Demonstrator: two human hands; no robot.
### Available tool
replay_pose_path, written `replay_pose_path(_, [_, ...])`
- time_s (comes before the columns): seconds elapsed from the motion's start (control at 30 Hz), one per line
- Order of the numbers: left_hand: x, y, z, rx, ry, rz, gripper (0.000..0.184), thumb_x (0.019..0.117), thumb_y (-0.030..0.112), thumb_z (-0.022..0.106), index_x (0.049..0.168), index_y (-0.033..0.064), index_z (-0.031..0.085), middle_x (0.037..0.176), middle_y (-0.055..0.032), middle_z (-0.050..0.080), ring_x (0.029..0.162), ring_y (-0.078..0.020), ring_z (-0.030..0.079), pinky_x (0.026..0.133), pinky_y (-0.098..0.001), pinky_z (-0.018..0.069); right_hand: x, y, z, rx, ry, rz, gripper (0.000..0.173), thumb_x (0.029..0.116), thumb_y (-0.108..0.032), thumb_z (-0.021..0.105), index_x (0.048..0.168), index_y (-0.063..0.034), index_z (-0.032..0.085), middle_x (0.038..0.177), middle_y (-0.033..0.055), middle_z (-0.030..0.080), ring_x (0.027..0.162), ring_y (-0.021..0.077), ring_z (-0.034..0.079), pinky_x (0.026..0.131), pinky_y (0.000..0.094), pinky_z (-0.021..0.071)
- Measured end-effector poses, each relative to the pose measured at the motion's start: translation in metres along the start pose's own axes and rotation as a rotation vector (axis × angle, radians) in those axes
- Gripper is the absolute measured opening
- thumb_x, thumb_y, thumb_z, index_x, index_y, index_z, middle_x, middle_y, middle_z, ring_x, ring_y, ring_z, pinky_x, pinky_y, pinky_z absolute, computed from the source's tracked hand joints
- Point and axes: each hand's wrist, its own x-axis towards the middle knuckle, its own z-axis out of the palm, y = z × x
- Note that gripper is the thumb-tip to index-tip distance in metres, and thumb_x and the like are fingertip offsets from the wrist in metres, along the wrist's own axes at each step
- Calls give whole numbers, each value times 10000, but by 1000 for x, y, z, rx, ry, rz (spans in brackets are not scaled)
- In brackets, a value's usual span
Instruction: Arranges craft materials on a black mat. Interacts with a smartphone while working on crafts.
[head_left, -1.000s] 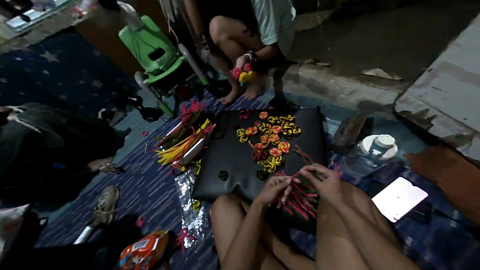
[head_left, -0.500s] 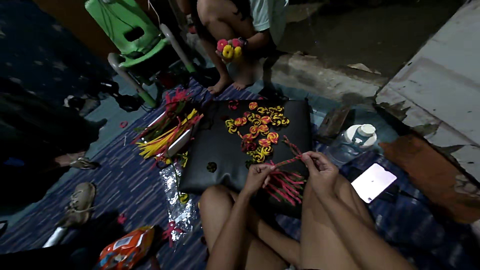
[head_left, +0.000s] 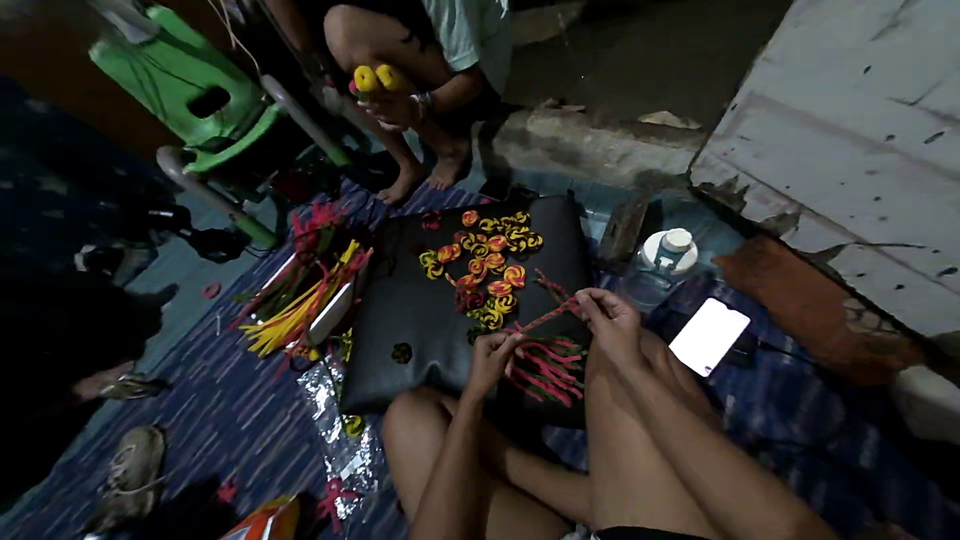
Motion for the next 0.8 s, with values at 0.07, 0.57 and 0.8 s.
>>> replay_pose_path(0.07, [-3, -1, -10, 12, -94, 33, 292, 1061, 114, 473, 881, 23, 685, 601, 96, 610, 486, 36, 535, 495, -145, 471, 8, 4, -5, -30, -66, 47, 136, 978, -68, 648, 1021, 51, 699, 873, 1, 687, 704, -38, 592, 661, 136, 511])
replay_pose_path(0.57, [-8, 2, -25, 172, 43, 61, 307, 1044, 139, 530, 818, 6, 690, 654, 57, 650, 530, 26, 566, 541, -165, 505, 14, 9, -5, -116, -129, 47, 107, 953, -68, 687, 982, 28, 723, 873, 17, 705, 733, -23, 618, 705, 146, 529])
replay_pose_path(0.8, [2, -7, -12, 141, 161, 212, 240, 972, 113, 638, 1157, -35, 680, 1001, -69, 703, 800, -43, 656, 732, -226, 568, 3, 8, 3, -114, -73, -185, 143, 915, -92, 696, 978, 31, 733, 894, 34, 727, 732, -17, 644, 690, 142, 548])
